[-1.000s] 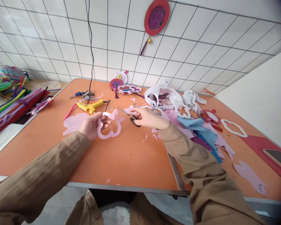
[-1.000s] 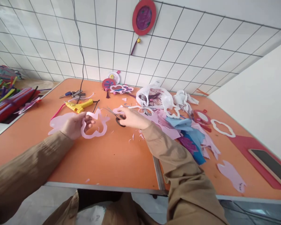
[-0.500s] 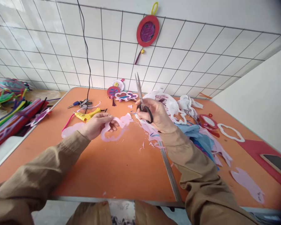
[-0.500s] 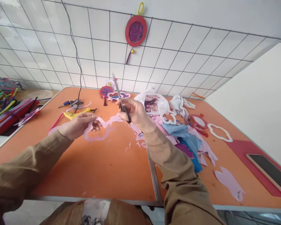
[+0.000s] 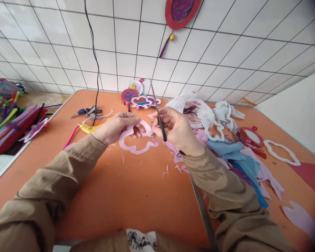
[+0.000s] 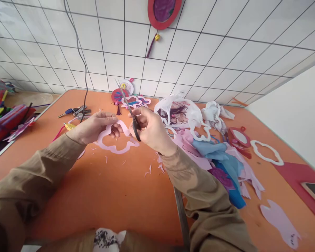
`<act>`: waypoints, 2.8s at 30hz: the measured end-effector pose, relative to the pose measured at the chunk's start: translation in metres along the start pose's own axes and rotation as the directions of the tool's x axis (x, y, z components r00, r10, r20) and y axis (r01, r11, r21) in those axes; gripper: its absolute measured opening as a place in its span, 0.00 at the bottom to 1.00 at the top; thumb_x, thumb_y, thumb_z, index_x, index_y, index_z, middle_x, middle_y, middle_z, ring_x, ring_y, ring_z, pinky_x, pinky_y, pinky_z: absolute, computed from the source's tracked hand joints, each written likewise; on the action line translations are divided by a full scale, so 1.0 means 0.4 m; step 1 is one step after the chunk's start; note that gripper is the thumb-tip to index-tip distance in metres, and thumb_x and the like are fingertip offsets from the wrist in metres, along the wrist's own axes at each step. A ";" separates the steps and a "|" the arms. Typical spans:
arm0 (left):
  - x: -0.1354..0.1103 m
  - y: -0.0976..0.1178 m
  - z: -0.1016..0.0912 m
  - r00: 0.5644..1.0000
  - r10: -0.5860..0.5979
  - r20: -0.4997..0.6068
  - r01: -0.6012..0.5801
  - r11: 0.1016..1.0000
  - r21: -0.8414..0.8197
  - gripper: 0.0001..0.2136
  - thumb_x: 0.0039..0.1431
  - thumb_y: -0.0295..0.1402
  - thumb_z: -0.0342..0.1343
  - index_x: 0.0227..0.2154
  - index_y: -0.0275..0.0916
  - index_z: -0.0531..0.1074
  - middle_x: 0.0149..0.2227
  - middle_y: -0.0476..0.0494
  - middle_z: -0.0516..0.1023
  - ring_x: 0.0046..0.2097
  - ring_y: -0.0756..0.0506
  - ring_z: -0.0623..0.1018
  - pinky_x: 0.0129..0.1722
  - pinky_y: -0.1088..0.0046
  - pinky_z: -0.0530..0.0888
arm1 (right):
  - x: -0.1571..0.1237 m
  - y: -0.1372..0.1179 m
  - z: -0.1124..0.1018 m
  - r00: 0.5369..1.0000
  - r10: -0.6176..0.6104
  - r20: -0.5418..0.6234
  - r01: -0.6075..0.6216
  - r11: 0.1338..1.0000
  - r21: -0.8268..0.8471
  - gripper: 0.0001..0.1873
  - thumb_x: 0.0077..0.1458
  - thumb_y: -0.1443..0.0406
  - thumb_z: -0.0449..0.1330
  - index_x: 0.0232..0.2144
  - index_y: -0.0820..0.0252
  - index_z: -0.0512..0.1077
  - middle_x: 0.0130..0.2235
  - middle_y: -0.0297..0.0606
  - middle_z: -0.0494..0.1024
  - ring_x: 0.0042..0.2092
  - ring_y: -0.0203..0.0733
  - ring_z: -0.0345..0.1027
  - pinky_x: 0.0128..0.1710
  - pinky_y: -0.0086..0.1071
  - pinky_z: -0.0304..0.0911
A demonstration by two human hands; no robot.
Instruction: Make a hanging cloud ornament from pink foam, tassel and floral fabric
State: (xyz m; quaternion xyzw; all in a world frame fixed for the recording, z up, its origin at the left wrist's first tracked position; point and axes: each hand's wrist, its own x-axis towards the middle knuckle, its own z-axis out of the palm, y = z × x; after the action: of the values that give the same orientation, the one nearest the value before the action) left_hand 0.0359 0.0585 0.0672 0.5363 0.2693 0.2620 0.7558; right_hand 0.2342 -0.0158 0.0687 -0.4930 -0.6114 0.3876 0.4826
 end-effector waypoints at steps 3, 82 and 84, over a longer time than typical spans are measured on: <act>0.005 -0.009 -0.005 1.000 -0.016 0.008 0.016 1.000 -0.004 0.19 0.61 0.45 0.60 0.23 0.33 0.76 0.27 0.35 0.81 0.26 0.46 0.79 0.27 0.71 0.75 | 0.002 0.000 0.003 0.998 0.056 0.014 -0.057 0.992 0.112 0.24 0.41 0.64 0.71 0.40 0.56 0.68 0.27 0.28 0.75 0.27 0.39 0.74 0.27 0.33 0.69; -0.023 0.021 0.005 0.986 0.062 -0.154 -0.091 0.978 -0.188 0.12 0.68 0.30 0.53 0.28 0.34 0.73 0.27 0.38 0.83 0.33 0.43 0.85 0.37 0.69 0.80 | -0.055 -0.066 -0.070 0.991 0.028 0.132 -0.037 0.997 0.062 0.13 0.50 0.65 0.65 0.40 0.60 0.76 0.30 0.36 0.78 0.27 0.35 0.68 0.28 0.33 0.66; -0.022 0.015 0.010 0.990 0.037 -0.133 -0.058 0.985 -0.162 0.13 0.68 0.30 0.53 0.26 0.34 0.73 0.27 0.38 0.82 0.33 0.43 0.85 0.37 0.69 0.80 | -0.054 -0.061 -0.049 0.989 -0.112 -0.093 0.111 0.994 -0.021 0.15 0.50 0.67 0.67 0.42 0.56 0.74 0.35 0.37 0.80 0.32 0.36 0.71 0.35 0.34 0.69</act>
State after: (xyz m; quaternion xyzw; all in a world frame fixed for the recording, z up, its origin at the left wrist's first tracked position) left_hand 0.0317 0.0517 0.0751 0.4598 0.2823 0.3357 0.7722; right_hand 0.2486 -0.0420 0.0919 -0.4796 -0.6176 0.3314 0.5279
